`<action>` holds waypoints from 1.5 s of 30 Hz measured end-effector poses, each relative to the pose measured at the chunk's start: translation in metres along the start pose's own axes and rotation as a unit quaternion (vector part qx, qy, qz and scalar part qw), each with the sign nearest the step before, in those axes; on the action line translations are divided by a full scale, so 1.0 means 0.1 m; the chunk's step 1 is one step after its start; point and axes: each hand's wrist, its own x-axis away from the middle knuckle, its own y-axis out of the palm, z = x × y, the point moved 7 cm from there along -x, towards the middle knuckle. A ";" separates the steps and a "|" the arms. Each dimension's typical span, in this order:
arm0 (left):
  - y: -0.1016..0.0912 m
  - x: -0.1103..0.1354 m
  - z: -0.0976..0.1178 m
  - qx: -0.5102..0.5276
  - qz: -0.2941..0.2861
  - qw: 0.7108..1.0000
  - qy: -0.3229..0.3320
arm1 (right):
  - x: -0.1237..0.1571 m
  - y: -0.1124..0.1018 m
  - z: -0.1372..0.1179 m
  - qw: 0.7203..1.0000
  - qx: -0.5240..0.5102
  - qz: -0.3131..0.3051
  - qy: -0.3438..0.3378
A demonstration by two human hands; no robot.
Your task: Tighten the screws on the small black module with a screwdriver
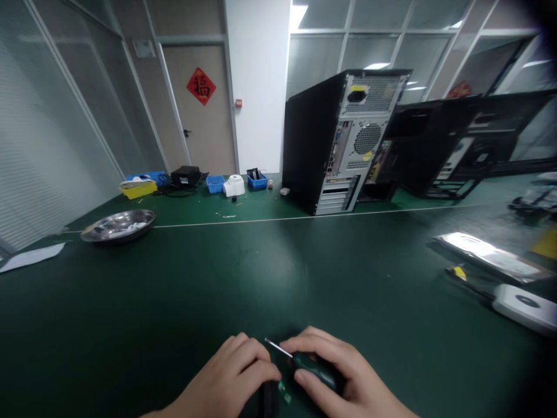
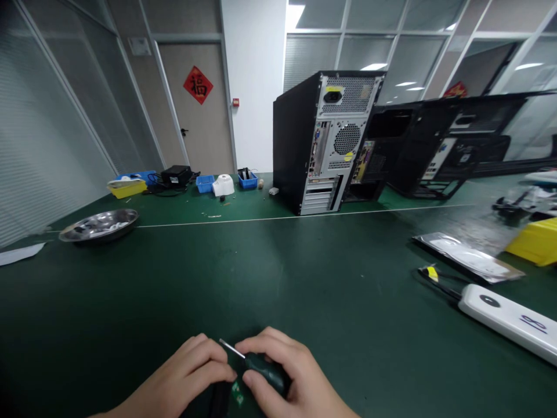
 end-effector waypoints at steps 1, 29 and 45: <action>0.00 0.00 0.01 0.009 -0.001 1.000 0.006 | 0.00 0.01 0.00 1.000 -0.004 -0.005 -0.001; 0.15 0.03 -0.07 0.482 0.049 0.844 -0.231 | 0.08 -0.01 0.04 0.996 -0.050 0.076 -0.005; 0.13 0.01 -0.06 0.417 0.047 0.871 -0.256 | 0.09 0.10 -0.04 0.998 -0.031 0.042 -0.042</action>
